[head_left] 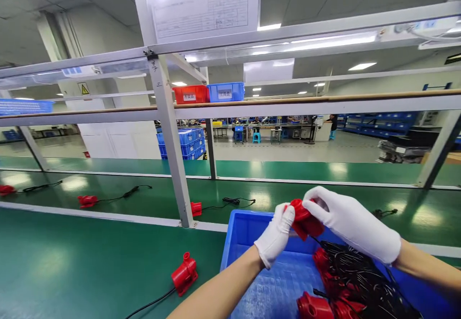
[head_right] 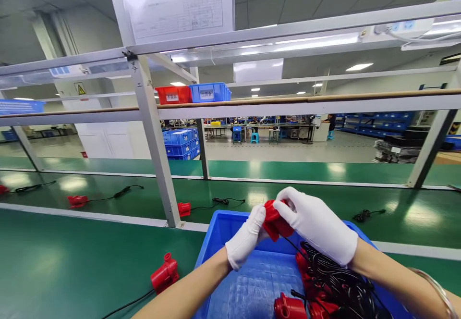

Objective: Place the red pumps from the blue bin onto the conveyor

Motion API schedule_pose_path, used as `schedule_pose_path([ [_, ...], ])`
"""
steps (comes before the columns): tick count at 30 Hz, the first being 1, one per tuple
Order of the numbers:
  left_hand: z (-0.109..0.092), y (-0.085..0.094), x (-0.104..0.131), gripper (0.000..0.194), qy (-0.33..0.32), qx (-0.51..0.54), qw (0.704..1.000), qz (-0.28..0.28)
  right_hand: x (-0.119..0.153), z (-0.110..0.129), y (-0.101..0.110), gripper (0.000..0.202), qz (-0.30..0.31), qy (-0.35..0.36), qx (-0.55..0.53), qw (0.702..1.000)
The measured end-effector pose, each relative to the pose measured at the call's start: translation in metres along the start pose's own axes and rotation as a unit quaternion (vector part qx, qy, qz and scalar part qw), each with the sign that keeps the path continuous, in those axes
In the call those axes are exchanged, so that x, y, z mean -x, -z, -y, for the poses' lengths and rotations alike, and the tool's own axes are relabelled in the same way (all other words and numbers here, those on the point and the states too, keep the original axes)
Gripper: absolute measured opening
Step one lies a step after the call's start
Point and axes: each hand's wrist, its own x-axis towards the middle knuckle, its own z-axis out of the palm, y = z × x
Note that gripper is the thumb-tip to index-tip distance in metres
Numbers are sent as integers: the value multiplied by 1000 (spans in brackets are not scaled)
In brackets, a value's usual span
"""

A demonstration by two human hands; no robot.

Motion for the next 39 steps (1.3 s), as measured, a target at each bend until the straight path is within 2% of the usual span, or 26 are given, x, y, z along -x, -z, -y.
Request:
schedule_pose_path([
  [3, -4, -5, 1, 78, 23, 117, 993, 14, 4, 17, 5, 38, -4, 27, -47, 999],
  [6, -12, 0, 1, 84, 62, 276, 959, -5, 12, 21, 7, 39, -6, 68, -116, 991],
  [8, -20, 8, 1, 83, 29, 338, 941, -7, 18, 15, 9, 37, -8, 77, -107, 991],
  [11, -32, 18, 2, 79, -51, 374, 926, -4, 30, -2, 2, 38, 18, 79, -57, 995],
  [13, -35, 20, 3, 79, -69, 378, 923, 5, 39, -16, -10, 40, 44, 74, -39, 996],
  [16, -33, 16, 3, 79, -62, 361, 930, 39, 53, -34, -34, 41, 81, 62, -35, 994],
  [20, -24, 11, 3, 82, -35, 341, 937, 63, 63, -44, -55, 38, 114, 65, -45, 990],
  [27, -26, 12, 5, 83, 5, 313, 944, 100, 60, -40, -51, 35, 90, 90, -61, 990],
  [32, -33, 6, 11, 83, 21, 304, 945, 121, 61, -39, -50, 35, 96, 92, -66, 989],
  [39, -34, 5, 18, 83, 35, 217, 965, 146, 62, -40, -50, 36, 123, 79, -85, 986],
])
